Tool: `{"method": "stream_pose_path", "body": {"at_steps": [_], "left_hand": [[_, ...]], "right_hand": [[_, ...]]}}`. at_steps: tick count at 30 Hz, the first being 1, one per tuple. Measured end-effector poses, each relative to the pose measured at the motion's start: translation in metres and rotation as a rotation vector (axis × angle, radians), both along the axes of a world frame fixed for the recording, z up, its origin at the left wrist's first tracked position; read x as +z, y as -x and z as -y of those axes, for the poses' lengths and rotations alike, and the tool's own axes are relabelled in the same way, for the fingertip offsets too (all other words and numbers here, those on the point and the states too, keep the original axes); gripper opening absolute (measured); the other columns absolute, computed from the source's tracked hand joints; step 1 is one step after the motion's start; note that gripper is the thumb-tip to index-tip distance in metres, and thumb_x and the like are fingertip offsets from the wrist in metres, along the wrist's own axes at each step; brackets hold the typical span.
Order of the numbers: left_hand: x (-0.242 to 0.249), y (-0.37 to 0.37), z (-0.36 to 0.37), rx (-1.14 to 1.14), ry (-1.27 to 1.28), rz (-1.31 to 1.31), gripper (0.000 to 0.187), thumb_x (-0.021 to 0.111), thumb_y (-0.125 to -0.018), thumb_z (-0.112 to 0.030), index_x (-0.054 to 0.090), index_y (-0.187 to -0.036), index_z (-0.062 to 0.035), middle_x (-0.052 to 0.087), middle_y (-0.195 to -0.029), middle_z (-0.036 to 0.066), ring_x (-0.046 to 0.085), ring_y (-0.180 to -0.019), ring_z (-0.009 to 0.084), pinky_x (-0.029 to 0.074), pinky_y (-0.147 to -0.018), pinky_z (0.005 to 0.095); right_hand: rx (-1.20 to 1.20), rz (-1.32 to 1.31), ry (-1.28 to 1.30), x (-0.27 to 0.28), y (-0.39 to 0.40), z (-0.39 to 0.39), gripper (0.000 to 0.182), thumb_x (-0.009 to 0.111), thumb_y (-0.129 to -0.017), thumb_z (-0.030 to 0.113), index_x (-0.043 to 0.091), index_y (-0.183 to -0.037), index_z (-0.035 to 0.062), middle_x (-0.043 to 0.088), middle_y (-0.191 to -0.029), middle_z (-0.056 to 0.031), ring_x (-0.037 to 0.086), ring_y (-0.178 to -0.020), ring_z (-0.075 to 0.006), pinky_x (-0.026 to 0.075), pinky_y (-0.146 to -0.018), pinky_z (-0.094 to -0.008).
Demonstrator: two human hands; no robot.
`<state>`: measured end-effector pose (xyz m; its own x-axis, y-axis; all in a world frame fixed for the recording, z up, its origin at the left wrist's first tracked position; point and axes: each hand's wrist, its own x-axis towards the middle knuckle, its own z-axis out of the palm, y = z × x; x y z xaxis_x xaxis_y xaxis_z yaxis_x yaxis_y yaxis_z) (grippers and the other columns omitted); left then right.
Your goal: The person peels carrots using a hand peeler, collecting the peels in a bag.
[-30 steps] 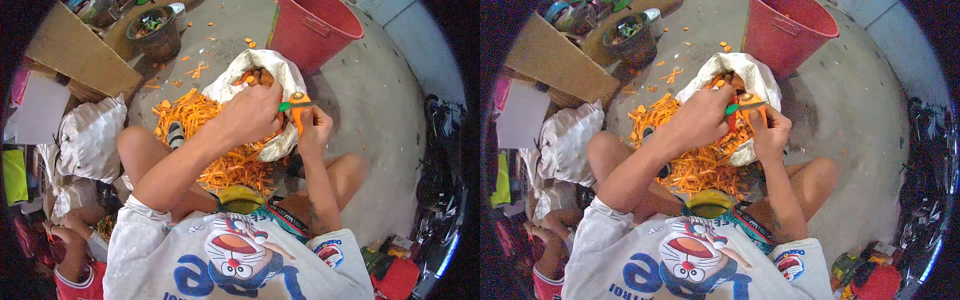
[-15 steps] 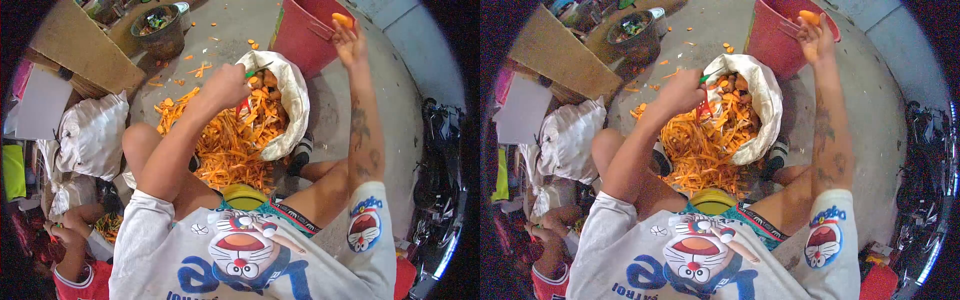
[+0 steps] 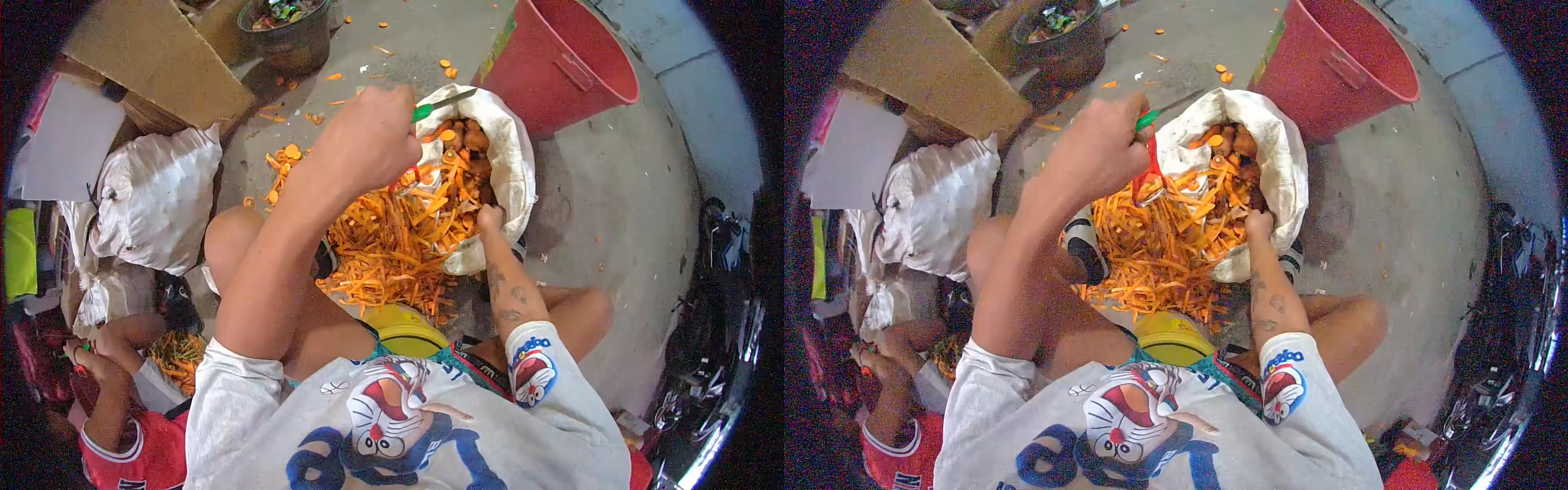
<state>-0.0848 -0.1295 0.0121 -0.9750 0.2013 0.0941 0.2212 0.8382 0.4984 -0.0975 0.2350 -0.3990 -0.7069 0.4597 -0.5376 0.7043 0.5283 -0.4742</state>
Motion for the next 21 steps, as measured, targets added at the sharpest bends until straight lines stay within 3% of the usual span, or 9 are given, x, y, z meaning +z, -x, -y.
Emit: {"method": "stream_pose_path", "body": {"at_steps": [5, 6, 10, 12, 13, 15, 16, 18, 21], "left_hand": [[0.001, 0.005, 0.004, 0.014, 0.002, -0.013, 0.024, 0.063, -0.078, -0.01, 0.06, -0.097, 0.0049, 0.066, -0.083, 0.032, 0.065, -0.083, 0.0499, 0.052, -0.077, 0.0562], [0.0, 0.006, 0.003, 0.007, 0.003, -0.005, 0.024, 0.063, -0.078, -0.01, 0.06, -0.097, 0.0052, 0.066, -0.083, 0.032, 0.065, -0.083, 0.0501, 0.052, -0.077, 0.0562], [0.001, 0.007, -0.006, -0.012, 0.025, 0.003, 0.025, 0.064, -0.077, -0.009, 0.06, -0.096, 0.0062, 0.065, -0.081, 0.032, 0.065, -0.081, 0.0505, 0.052, -0.077, 0.0557], [-0.001, 0.006, -0.008, -0.023, 0.014, 0.001, 0.025, 0.064, -0.077, -0.01, 0.06, -0.096, 0.0059, 0.066, -0.082, 0.032, 0.065, -0.082, 0.0502, 0.052, -0.077, 0.0556], [-0.001, 0.006, -0.007, -0.03, 0.005, 0.004, 0.025, 0.064, -0.077, -0.01, 0.06, -0.096, 0.0056, 0.066, -0.083, 0.032, 0.065, -0.083, 0.0499, 0.052, -0.077, 0.0556], [0.004, 0.004, -0.009, -0.017, 0.005, 0.018, 0.025, 0.064, -0.078, -0.01, 0.061, -0.097, 0.0051, 0.066, -0.085, 0.032, 0.065, -0.084, 0.0495, 0.052, -0.077, 0.0554], [0.006, 0.004, -0.011, -0.004, 0.001, 0.039, 0.024, 0.064, -0.078, -0.01, 0.061, -0.097, 0.0046, 0.066, -0.087, 0.032, 0.065, -0.086, 0.0491, 0.052, -0.078, 0.0552], [0.005, 0.005, -0.013, -0.01, 0.011, 0.044, 0.025, 0.064, -0.078, -0.01, 0.061, -0.099, 0.004, 0.067, -0.089, 0.032, 0.065, -0.087, 0.0486, 0.052, -0.078, 0.0554], [-0.002, 0.003, -0.021, -0.022, 0.0, 0.052, 0.026, 0.065, -0.08, -0.012, 0.062, -0.101, 0.0033, 0.067, -0.09, 0.031, 0.066, -0.088, 0.0476, 0.052, -0.078, 0.0554]], "right_hand": [[-0.18, 0.013, -0.071, 0.009, 0.019, 0.021, 0.066, 0.056, -0.098, 0.043, 0.059, -0.125, -0.0179, 0.057, -0.135, -0.0332, 0.055, -0.128, -0.0442, 0.043, -0.106, -0.0466], [-0.165, -0.006, -0.15, 0.01, 0.023, 0.025, 0.06, 0.063, -0.096, 0.039, 0.062, -0.119, -0.0173, 0.062, -0.128, -0.0317, 0.059, -0.123, -0.0433, 0.045, -0.104, -0.047], [-0.253, 0.013, -0.041, -0.058, 0.034, -0.004, 0.047, 0.069, -0.094, 0.03, 0.068, -0.111, -0.0136, 0.068, -0.116, -0.0277, 0.066, -0.106, -0.0372, 0.05, -0.092, -0.0447], [-0.004, 0.029, -0.163, -0.012, 0.013, 0.008, 0.076, 0.07, -0.085, 0.056, 0.065, -0.122, -0.0102, 0.067, -0.124, -0.0282, 0.065, -0.113, -0.0429, 0.05, -0.098, -0.0468], [-0.006, 0.021, -0.16, 0.01, 0.004, 0.015, 0.076, 0.07, -0.085, 0.056, 0.065, -0.122, -0.0102, 0.067, -0.124, -0.0282, 0.065, -0.113, -0.0429, 0.05, -0.098, -0.0468], [-0.207, -0.165, 0.134, 0.065, -0.015, 0.035, 0.03, 0.069, -0.092, 0.029, 0.072, -0.107, 0.0023, 0.067, -0.096, -0.0146, 0.062, -0.083, -0.0234, 0.051, -0.078, -0.0384], [-0.211, -0.17, 0.134, 0.09, -0.024, 0.044, 0.03, 0.069, -0.092, 0.029, 0.072, -0.107, 0.0023, 0.067, -0.096, -0.0146, 0.062, -0.083, -0.0234, 0.051, -0.078, -0.0384], [-0.511, -0.576, 1.185, 0.125, -0.041, 0.053, 0.031, 0.065, -0.094, 0.032, 0.068, -0.112, 0.0054, 0.066, -0.103, -0.0106, 0.062, -0.091, -0.0241, 0.05, -0.085, -0.0389], [-0.574, -0.448, 1.493, 0.119, -0.046, 0.043, 0.032, 0.06, -0.097, 0.032, 0.063, -0.118, 0.0078, 0.065, -0.109, -0.009, 0.061, -0.097, -0.0234, 0.049, -0.088, -0.0383]]}}
